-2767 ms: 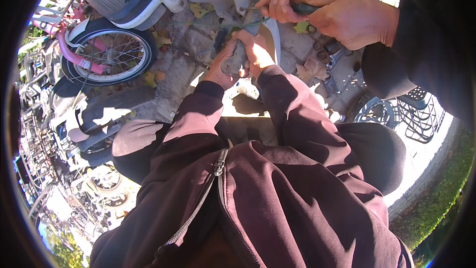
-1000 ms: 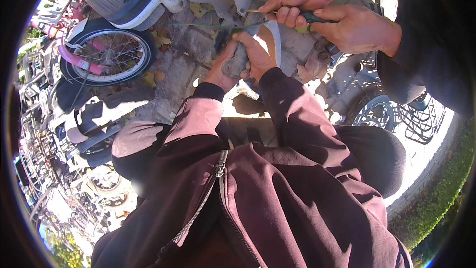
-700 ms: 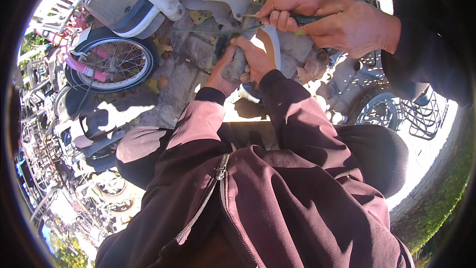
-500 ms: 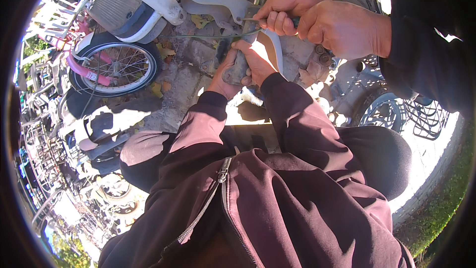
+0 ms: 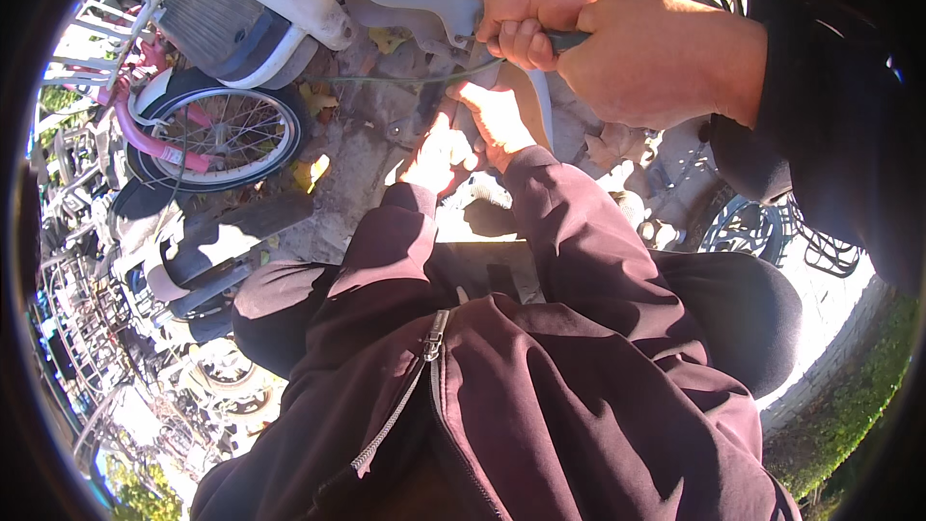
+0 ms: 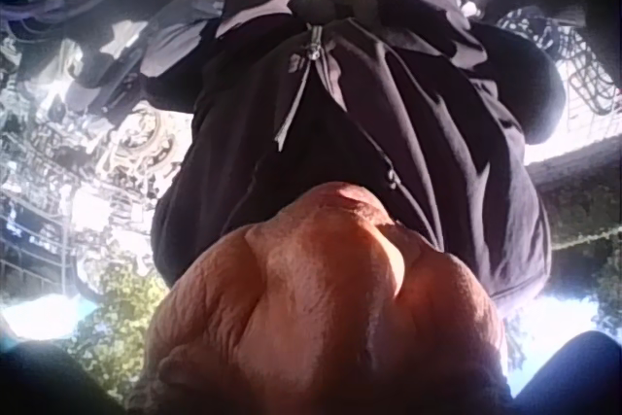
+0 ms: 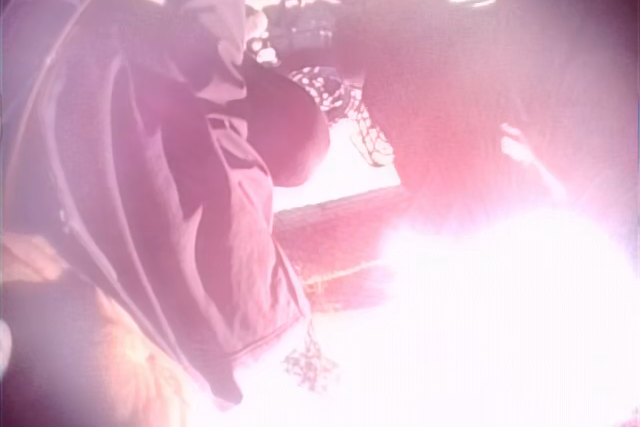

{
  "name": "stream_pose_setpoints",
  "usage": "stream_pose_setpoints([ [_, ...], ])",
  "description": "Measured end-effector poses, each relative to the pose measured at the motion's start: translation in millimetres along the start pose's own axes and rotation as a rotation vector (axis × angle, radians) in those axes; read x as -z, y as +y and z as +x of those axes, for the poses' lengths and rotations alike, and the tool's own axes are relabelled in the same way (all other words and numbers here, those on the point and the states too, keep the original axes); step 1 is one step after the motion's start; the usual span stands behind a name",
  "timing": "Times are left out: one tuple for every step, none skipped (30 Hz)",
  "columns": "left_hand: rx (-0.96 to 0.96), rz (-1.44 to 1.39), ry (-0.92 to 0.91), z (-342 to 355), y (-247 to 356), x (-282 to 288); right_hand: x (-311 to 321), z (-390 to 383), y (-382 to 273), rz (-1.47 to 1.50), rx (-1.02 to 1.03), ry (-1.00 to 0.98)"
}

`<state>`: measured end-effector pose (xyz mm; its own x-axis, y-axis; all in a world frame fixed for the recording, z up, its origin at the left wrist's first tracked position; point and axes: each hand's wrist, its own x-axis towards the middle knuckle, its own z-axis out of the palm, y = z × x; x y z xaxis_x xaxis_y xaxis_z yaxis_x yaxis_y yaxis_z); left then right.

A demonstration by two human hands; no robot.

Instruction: The person uses a screwdriver to loosen and remove a bolt from the bicycle's front fork area. They then detach a small metal bracket and set it aside.

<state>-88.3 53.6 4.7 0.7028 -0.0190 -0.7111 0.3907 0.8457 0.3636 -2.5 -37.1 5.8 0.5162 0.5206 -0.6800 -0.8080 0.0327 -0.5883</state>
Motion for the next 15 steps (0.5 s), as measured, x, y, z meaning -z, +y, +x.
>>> stream_pose_setpoints([
  [-0.013,0.013,0.008,-0.4,0.5,1.5,0.5,-1.3,-0.8,0.026,-0.035,-0.041],
  [-0.030,0.013,0.012,3.3,0.8,-0.1,1.1,-1.8,-1.7,0.042,-0.027,-0.047],
  [-0.037,0.007,0.017,4.3,1.3,-0.7,2.3,-2.6,-1.6,0.056,-0.017,-0.055],
  [-0.036,0.009,0.018,4.6,1.0,-1.6,3.8,-2.6,-1.3,0.086,0.005,-0.102],
  [-0.037,0.006,0.024,5.1,0.6,-3.3,4.9,-1.8,-0.1,0.017,0.008,0.023],
  [-0.030,0.004,0.032,4.0,-0.3,-4.5,6.2,-0.7,1.3,0.025,0.010,0.005],
  [-0.022,-0.012,0.043,5.5,-0.4,-7.2,7.4,1.4,2.8,0.034,0.012,-0.014],
  [-0.024,-0.021,0.050,3.7,-1.5,-8.3,8.5,3.7,4.7,0.041,0.016,-0.039],
  [-0.029,-0.024,0.054,3.9,-1.6,-9.8,9.1,6.4,6.8,0.032,0.040,-0.041],
  [-0.026,-0.031,0.059,3.7,-1.6,-11.0,9.8,8.9,8.8,0.025,0.063,-0.045],
  [-0.040,-0.019,0.061,4.1,-1.9,-12.5,10.3,11.0,10.5,0.012,0.065,-0.021],
  [-0.047,-0.012,0.062,4.6,-1.4,-13.5,10.9,12.8,11.4,0.007,0.095,-0.057],
  [-0.056,-0.007,0.063,4.3,-1.9,-14.5,11.5,13.7,11.9,-0.003,0.107,-0.064],
  [-0.063,0.001,0.073,4.7,-2.7,-15.9,12.1,14.2,11.8,-0.018,0.092,-0.046],
  [-0.066,0.017,0.081,4.0,-3.5,-16.3,13.1,13.7,11.5,0.021,0.127,-0.051],
])
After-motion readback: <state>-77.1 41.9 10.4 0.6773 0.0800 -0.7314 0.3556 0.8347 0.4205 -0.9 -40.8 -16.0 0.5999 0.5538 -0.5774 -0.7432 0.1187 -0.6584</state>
